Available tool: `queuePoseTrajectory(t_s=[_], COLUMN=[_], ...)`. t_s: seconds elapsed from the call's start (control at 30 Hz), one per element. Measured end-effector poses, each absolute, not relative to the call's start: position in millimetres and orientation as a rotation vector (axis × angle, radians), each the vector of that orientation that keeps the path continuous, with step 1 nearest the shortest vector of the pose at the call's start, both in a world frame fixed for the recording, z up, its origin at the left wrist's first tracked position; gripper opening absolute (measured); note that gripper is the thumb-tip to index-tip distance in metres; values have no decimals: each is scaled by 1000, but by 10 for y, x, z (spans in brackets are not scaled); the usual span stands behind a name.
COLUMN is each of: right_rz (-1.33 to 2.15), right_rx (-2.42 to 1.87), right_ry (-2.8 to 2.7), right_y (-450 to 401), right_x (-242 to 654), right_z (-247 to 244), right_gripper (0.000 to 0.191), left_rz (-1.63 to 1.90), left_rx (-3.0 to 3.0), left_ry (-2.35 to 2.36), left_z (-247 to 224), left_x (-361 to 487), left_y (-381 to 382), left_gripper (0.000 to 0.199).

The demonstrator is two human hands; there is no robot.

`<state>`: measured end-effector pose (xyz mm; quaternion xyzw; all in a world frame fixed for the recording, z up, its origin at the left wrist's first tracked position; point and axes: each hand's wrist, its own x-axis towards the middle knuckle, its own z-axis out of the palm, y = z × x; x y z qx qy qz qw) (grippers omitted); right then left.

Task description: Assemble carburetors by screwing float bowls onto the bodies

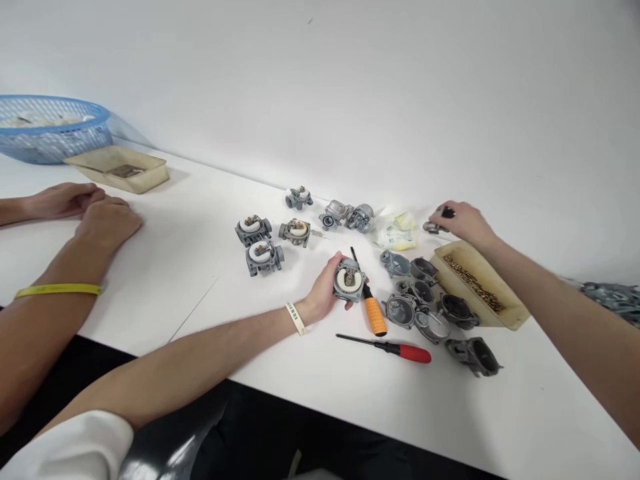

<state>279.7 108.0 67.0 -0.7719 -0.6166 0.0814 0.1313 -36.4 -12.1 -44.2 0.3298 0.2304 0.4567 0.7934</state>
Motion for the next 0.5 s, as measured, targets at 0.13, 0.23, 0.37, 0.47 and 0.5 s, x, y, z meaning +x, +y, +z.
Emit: queuePoseTrajectory(t_s=[0.13, 0.23, 0.37, 0.47, 0.5], right_rz=[381, 748, 1122, 1144, 1074], right_rx=[-1911, -1624, -1290, -1093, -1053], right_ry=[-1610, -1547, -1402, -1323, -1342], right_y=[510, -28, -600, -797, -825], right_x=[2533, 2163, 1671, 1422, 1363], right_z=[814, 721, 502, 342, 285], right_gripper=[52, 44, 48, 38, 34], left_rz=[1006, 1002, 950, 872, 840], left_rx=[776, 846, 969, 1044, 1074], left_ry=[491, 468, 436, 395, 373], left_z=[-463, -473, -500, -515, -516], left_x=[-354, -362, -369, -359, -356], left_y=[-138, -140, -133, -134, -137], left_gripper=[43, 54, 43, 34, 33])
